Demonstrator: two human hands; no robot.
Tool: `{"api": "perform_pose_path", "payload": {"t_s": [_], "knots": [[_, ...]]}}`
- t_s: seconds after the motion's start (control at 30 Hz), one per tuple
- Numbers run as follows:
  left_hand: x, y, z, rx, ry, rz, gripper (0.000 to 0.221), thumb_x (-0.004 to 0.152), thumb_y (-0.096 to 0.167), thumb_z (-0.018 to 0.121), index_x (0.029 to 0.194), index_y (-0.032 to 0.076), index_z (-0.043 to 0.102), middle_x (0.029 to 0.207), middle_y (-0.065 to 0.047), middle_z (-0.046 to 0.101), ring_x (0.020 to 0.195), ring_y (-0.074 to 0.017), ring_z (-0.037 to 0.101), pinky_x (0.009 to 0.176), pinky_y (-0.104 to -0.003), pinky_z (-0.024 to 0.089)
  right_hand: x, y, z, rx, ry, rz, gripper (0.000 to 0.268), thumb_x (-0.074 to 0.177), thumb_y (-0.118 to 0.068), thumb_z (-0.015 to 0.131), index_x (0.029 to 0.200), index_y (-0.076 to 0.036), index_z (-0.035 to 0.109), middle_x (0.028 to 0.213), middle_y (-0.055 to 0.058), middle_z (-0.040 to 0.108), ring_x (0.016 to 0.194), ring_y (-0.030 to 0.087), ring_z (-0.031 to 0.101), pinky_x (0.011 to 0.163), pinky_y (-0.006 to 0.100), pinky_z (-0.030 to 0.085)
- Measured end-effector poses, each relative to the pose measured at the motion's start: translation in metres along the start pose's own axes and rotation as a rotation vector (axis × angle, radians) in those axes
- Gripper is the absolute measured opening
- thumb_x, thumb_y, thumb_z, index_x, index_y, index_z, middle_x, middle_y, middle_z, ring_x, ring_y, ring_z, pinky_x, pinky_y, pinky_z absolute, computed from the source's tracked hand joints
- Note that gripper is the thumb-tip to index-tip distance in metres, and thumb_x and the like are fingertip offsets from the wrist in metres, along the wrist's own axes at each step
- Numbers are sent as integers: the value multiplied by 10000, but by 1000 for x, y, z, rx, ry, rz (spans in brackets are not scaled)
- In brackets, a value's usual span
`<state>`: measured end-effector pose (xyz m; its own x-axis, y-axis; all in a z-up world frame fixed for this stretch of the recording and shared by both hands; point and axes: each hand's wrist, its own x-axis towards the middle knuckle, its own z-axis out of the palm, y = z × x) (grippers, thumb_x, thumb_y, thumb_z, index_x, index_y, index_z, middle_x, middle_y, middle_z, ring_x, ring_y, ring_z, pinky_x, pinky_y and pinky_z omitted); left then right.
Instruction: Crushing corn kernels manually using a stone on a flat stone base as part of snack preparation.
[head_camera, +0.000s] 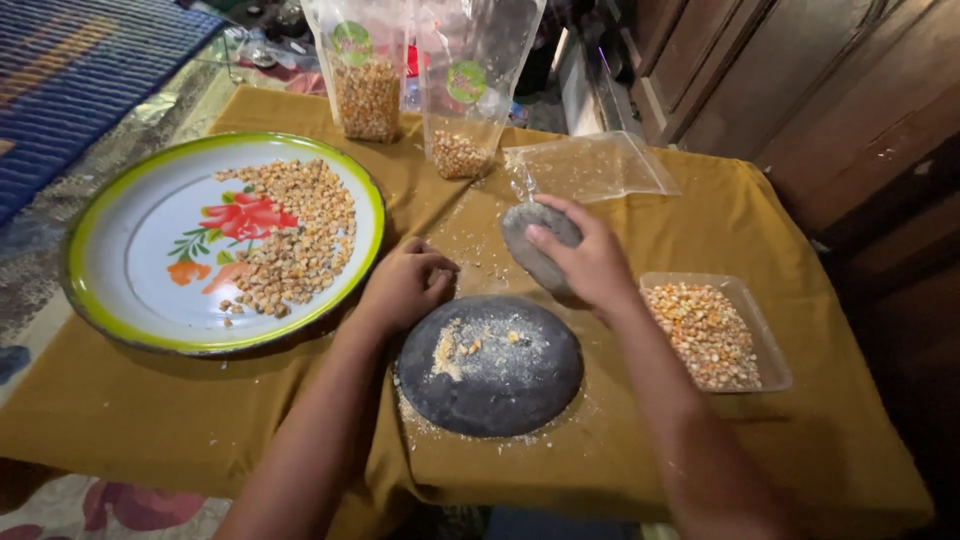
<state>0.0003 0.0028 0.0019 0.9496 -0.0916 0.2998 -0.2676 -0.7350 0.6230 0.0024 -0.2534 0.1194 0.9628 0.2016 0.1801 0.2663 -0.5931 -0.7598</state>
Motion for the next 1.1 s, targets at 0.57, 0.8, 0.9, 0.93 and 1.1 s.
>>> {"api": "perform_pose_path", "payload": {"t_s": [0.57,0.8,0.9,0.93,1.1], "knots": [[-3,8,-4,18,4,-26,175,868,341,702,1009,283,787,1059,-104,654,934,-400,698,834,-484,569,16,56,58,124,213,11,445,896,-394,758,1332,-352,676,1318,59,693,1288,276,603,1089,418,468],[-10,61,-33,-181,-101,-9,199,874,285,695,1041,258,799,955,-69,751,930,-313,727,826,-438,568,25,72,63,122,232,-18,459,874,-404,785,1319,-341,693,1304,35,705,1268,257,618,1085,410,473],[-27,115,-61,-199,-327,94,248,844,215,665,1046,150,795,982,-190,771,975,-457,714,863,-555,564,19,67,59,114,236,-27,441,881,-410,784,1308,-349,692,1308,6,703,1275,220,613,1078,386,479],[-28,121,-62,-201,-333,90,248,844,215,665,1046,150,795,982,-190,771,975,-457,714,863,-555,564,17,68,60,115,234,-20,441,881,-410,784,1308,-349,692,1308,6,703,1275,220,613,1078,386,479],[-24,126,-52,77,-417,179,210,836,359,704,976,215,764,1008,-90,731,924,-410,709,787,-544,583,17,62,58,127,222,-18,457,873,-380,785,1318,-324,691,1290,45,707,1262,263,619,1052,419,494]]}}
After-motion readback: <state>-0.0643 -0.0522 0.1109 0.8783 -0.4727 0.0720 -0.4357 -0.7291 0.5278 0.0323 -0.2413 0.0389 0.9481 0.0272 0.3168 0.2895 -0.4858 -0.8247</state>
